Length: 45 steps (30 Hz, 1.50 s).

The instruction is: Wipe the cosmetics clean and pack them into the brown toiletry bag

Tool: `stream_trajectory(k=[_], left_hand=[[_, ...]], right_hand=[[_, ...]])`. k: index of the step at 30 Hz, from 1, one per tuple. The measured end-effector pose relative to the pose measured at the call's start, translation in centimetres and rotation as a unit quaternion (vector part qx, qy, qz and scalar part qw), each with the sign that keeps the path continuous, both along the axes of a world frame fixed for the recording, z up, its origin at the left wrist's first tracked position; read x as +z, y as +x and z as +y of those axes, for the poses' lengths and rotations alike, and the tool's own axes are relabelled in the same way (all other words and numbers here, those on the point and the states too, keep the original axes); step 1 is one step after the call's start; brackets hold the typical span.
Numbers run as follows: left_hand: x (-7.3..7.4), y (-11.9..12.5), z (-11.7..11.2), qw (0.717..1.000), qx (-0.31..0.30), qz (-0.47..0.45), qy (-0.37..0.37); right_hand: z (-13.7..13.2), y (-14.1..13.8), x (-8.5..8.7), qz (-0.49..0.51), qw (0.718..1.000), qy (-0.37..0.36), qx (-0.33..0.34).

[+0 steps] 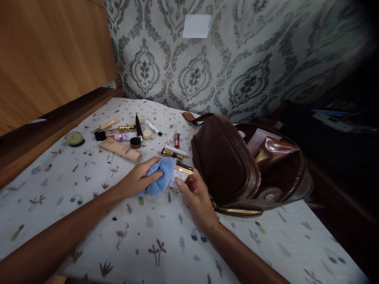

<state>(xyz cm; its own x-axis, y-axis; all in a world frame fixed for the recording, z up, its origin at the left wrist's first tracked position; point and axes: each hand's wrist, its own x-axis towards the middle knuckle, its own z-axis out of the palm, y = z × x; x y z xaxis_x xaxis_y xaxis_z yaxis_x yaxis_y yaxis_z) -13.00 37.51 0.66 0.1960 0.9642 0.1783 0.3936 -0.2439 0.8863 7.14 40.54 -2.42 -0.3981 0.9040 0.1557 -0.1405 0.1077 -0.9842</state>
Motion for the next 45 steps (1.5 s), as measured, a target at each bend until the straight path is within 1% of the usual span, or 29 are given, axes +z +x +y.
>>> stream_trajectory(k=[3,5,7,10,12,15,18,20,23,26,28,33,36,39,42,45], left_hand=[[0.5,-0.5,0.1,1.0,-0.002,0.018,0.024],[0.7,-0.7,0.1,0.997,-0.011,0.047,0.056],[0.9,-0.7,0.1,0.992,-0.021,0.074,0.096],[0.9,-0.5,-0.1,0.982,-0.025,0.105,0.155],[0.8,-0.6,-0.2,0.975,-0.023,0.117,0.186],[0.5,-0.8,0.0,0.971,-0.021,0.126,0.202],[0.3,-1.1,0.2,0.974,0.001,0.126,0.187],[0.2,-1.0,0.3,0.981,0.027,0.111,0.159],[0.2,-0.8,0.3,0.989,0.061,0.087,0.103],[0.2,-0.5,0.2,0.992,0.076,0.071,0.078],[0.2,-0.3,0.1,0.992,0.074,0.065,0.075],[0.4,-0.1,-0.2,0.993,0.067,0.063,0.08],[0.5,-0.1,-0.3,0.991,0.051,0.075,0.096],[0.7,-0.1,-0.2,0.992,0.032,0.084,0.091],[0.8,0.0,-0.2,0.994,0.036,0.075,0.073],[0.8,0.1,-0.2,0.998,0.034,0.041,0.022]], right_hand=[[-0.2,0.2,0.2,-0.03,0.999,0.044,0.004],[-0.2,0.4,0.3,-0.053,0.995,0.081,-0.005],[-0.1,0.6,0.5,-0.084,0.991,0.103,-0.018],[0.0,0.8,0.7,-0.108,0.989,0.103,-0.02],[0.1,0.9,0.6,-0.104,0.991,0.086,-0.011],[0.2,0.8,0.6,-0.073,0.996,0.053,-0.014],[0.2,0.4,0.6,-0.043,0.998,0.025,-0.035],[0.0,0.2,0.7,-0.019,0.999,0.004,-0.038],[-0.2,-0.1,0.8,0.022,0.999,-0.038,-0.011],[-0.3,-0.1,0.6,0.028,0.997,-0.075,0.02],[-0.3,0.0,0.4,0.019,0.996,-0.084,0.029],[-0.2,0.2,0.4,0.007,0.995,-0.079,0.057],[-0.2,0.1,0.7,0.042,0.992,-0.109,0.041],[-0.2,-0.1,1.0,0.095,0.984,-0.153,0.011],[-0.1,-0.3,1.3,0.132,0.977,-0.167,-0.017],[-0.1,-0.5,1.3,0.17,0.969,-0.177,-0.017]])
